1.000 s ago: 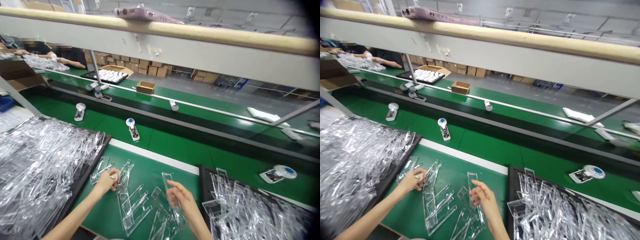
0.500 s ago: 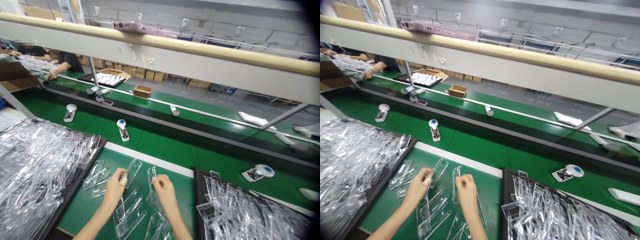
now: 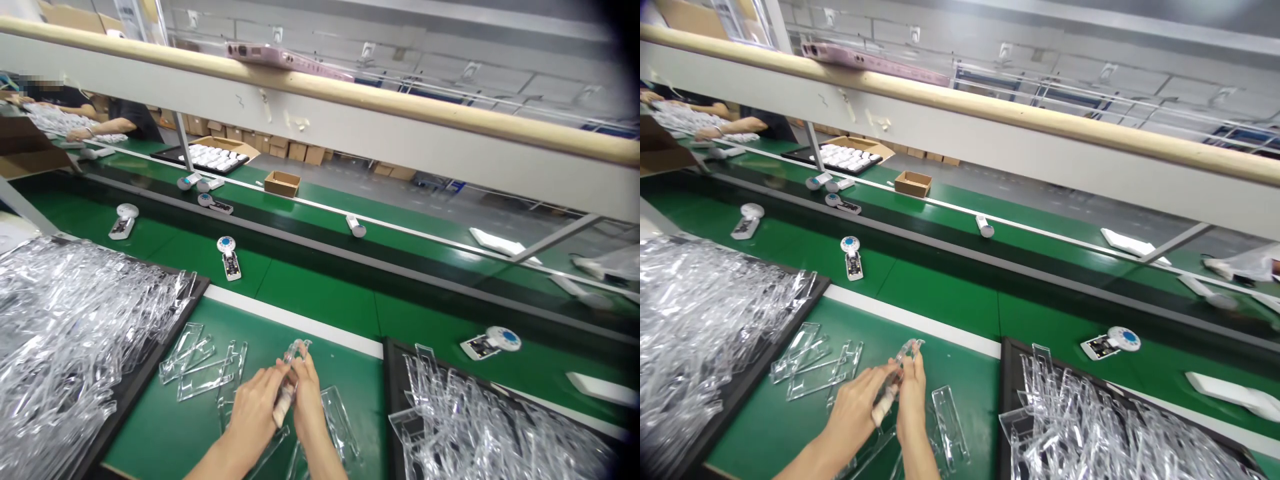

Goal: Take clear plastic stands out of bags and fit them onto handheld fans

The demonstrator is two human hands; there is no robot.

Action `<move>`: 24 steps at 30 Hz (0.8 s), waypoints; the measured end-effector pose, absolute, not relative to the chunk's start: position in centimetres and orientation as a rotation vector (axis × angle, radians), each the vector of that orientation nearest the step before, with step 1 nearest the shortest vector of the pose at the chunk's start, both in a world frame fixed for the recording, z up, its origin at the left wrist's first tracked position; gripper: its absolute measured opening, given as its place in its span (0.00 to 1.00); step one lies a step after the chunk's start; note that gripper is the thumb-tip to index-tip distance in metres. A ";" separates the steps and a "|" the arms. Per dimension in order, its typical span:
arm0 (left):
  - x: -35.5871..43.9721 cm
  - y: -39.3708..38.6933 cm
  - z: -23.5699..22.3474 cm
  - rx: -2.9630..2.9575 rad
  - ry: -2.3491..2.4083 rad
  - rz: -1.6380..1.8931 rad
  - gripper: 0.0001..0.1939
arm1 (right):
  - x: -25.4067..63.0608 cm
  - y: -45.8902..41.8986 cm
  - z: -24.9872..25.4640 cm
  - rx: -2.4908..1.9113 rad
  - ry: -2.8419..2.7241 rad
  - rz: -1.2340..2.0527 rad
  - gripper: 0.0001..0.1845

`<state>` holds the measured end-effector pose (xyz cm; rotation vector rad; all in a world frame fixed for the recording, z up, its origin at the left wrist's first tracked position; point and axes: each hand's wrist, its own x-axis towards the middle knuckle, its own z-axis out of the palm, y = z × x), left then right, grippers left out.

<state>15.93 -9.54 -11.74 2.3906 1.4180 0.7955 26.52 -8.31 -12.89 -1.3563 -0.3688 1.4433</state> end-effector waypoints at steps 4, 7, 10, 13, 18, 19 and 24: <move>15.9 -9.8 -10.8 2.335 1.273 0.705 0.20 | 26.6 -8.1 -11.7 -1.255 -0.190 1.571 0.44; 15.6 -9.6 -9.2 2.188 1.088 0.574 0.28 | 27.2 -7.8 -11.6 -1.289 -0.165 1.608 0.43; 14.2 -8.8 -8.5 2.045 1.137 0.575 0.21 | 29.1 -7.7 -11.8 -1.242 -0.137 1.652 0.36; 11.8 -7.0 -9.4 1.899 1.665 0.450 0.16 | 32.0 -8.5 -12.0 -1.221 -0.135 1.605 0.31; 9.1 -4.1 -11.8 1.795 2.012 -0.232 0.19 | 37.2 -11.6 -12.0 -1.221 -0.057 1.525 0.28; 9.0 -3.9 -12.1 1.811 2.000 -0.248 0.18 | 38.0 -12.3 -11.9 -1.237 -0.044 1.509 0.28; 10.1 -3.9 -12.5 1.796 1.890 0.036 0.11 | 40.3 -15.5 -12.0 -1.355 -0.130 1.431 0.29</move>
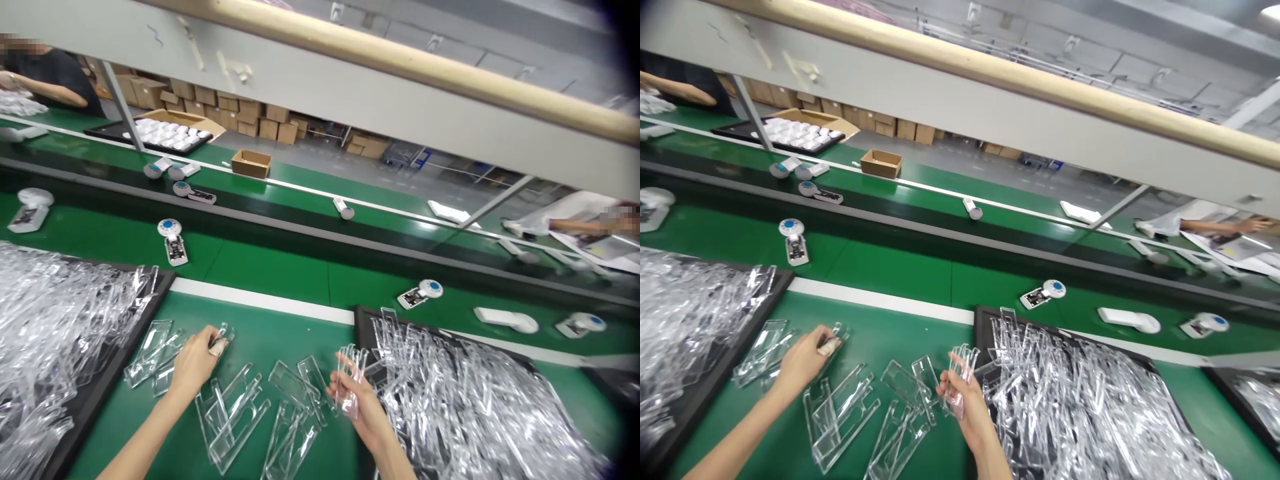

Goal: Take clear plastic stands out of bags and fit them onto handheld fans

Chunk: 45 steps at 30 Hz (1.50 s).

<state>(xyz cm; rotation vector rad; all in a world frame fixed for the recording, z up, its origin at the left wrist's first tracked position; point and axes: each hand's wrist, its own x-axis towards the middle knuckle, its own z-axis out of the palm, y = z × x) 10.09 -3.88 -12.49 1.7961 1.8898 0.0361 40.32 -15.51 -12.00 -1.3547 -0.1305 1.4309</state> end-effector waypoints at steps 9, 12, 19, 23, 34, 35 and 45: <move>19.2 -7.1 -12.3 2.576 0.901 0.253 0.13 | 39.8 -20.0 -14.9 -1.494 -0.156 1.298 0.23; 21.0 -8.9 -13.7 2.758 0.632 0.232 0.13 | 39.5 -21.4 -15.9 -1.689 -0.195 1.173 0.22; 20.2 -8.8 -14.2 2.744 0.611 0.178 0.09 | 38.2 -22.8 -16.6 -2.170 -0.697 0.772 0.17; 21.8 -7.5 -12.8 2.723 0.658 -0.069 0.17 | 36.8 -21.3 -16.6 -2.325 -0.803 0.720 0.14; 24.6 -7.0 -12.1 2.660 0.717 -0.314 0.15 | 38.3 -18.5 -16.8 -2.026 -0.837 0.785 0.14; 24.4 -7.1 -11.8 2.653 0.733 -0.314 0.17 | 38.5 -18.3 -16.5 -1.995 -0.844 0.797 0.14; 23.9 -6.6 -11.0 2.219 0.805 -0.106 0.09 | 39.4 -15.2 -14.6 -1.681 -0.712 1.032 0.16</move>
